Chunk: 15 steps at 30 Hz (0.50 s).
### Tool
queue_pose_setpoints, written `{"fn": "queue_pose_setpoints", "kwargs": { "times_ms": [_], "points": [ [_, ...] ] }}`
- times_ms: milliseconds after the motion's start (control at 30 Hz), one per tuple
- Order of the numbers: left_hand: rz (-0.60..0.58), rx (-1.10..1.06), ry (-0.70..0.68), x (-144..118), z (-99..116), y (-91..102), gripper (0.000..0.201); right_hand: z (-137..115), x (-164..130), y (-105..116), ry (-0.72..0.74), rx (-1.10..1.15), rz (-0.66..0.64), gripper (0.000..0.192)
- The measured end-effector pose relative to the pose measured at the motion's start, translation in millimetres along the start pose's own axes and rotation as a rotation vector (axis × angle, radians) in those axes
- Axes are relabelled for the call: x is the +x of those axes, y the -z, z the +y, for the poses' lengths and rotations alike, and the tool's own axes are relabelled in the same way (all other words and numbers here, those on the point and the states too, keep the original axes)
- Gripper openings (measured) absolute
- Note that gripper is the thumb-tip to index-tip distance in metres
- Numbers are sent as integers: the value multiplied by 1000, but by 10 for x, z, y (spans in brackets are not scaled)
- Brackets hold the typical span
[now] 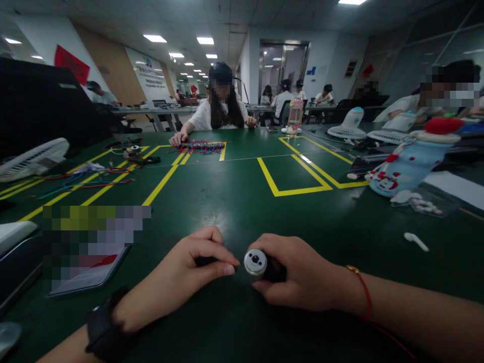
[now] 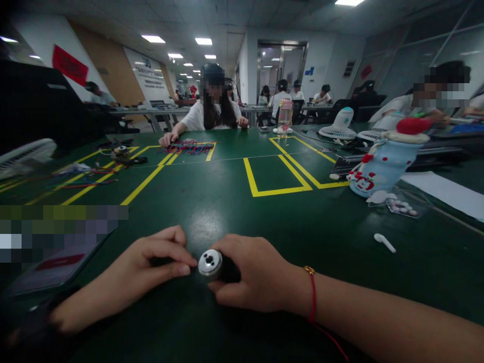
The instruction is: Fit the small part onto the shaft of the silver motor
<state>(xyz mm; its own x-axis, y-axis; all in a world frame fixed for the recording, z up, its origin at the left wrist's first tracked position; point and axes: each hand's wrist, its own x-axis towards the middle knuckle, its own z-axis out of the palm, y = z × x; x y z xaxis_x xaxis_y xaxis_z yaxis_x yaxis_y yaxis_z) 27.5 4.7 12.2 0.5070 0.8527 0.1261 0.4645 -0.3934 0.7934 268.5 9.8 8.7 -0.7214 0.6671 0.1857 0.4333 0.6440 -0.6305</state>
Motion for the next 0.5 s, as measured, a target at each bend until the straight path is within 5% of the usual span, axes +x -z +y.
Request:
{"fn": "queue_pose_setpoints", "kwargs": {
  "times_ms": [300,500],
  "points": [
    [-164,254,-62,3,-81,-66,9,6,-4,-13,-8,27,-5,31],
    [-66,94,31,28,-53,22,16,-2,-5,1,-6,25,-10,32]
  ]
}}
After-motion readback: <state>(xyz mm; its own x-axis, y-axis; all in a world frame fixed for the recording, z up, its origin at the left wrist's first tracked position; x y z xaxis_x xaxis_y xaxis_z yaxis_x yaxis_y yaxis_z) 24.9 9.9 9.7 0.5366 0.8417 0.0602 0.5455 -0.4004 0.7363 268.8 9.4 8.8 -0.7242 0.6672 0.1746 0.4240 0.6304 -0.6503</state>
